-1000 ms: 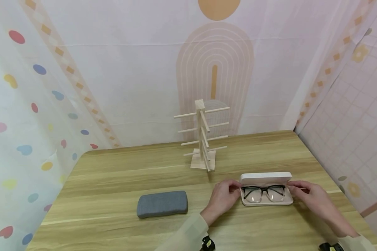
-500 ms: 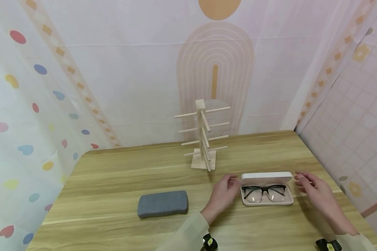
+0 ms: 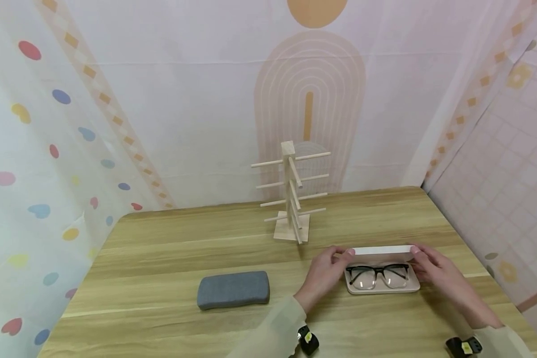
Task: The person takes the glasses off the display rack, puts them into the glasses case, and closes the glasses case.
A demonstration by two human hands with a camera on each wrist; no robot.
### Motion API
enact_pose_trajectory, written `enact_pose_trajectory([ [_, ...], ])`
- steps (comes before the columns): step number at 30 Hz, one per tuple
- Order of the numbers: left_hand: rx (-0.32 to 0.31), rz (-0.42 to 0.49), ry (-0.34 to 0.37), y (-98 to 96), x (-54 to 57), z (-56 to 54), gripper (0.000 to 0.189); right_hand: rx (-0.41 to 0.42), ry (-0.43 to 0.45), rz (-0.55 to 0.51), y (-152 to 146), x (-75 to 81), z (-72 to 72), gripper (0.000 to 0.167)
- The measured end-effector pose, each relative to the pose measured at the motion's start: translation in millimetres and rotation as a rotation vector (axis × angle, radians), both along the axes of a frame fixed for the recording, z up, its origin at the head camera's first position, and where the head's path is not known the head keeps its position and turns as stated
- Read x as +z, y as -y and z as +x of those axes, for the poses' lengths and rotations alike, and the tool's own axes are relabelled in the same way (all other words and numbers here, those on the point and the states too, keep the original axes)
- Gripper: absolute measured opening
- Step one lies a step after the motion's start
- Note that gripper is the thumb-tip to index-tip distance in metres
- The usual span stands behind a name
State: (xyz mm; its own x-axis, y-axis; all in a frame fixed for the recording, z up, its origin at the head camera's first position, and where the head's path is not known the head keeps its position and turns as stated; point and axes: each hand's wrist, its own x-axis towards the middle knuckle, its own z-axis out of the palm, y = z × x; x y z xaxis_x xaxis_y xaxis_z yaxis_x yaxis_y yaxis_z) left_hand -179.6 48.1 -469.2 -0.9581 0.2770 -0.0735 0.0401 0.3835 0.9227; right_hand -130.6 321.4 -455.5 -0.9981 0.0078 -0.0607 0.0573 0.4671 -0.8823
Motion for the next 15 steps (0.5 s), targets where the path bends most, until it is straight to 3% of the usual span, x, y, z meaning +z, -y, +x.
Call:
enact_pose_trajectory([
  [8, -0.022, 0.016, 0.014, -2.4, 3.6, -0.9, 0.05, 0.025, 0.02, 0.018, -3, 0.1, 0.1, 0.059],
  [15, -0.046, 0.106, 0.063, 0.6, 5.8, -0.4, 0.042, 0.149, 0.091, -0.129, -15, 0.5, -3.4, 0.057],
])
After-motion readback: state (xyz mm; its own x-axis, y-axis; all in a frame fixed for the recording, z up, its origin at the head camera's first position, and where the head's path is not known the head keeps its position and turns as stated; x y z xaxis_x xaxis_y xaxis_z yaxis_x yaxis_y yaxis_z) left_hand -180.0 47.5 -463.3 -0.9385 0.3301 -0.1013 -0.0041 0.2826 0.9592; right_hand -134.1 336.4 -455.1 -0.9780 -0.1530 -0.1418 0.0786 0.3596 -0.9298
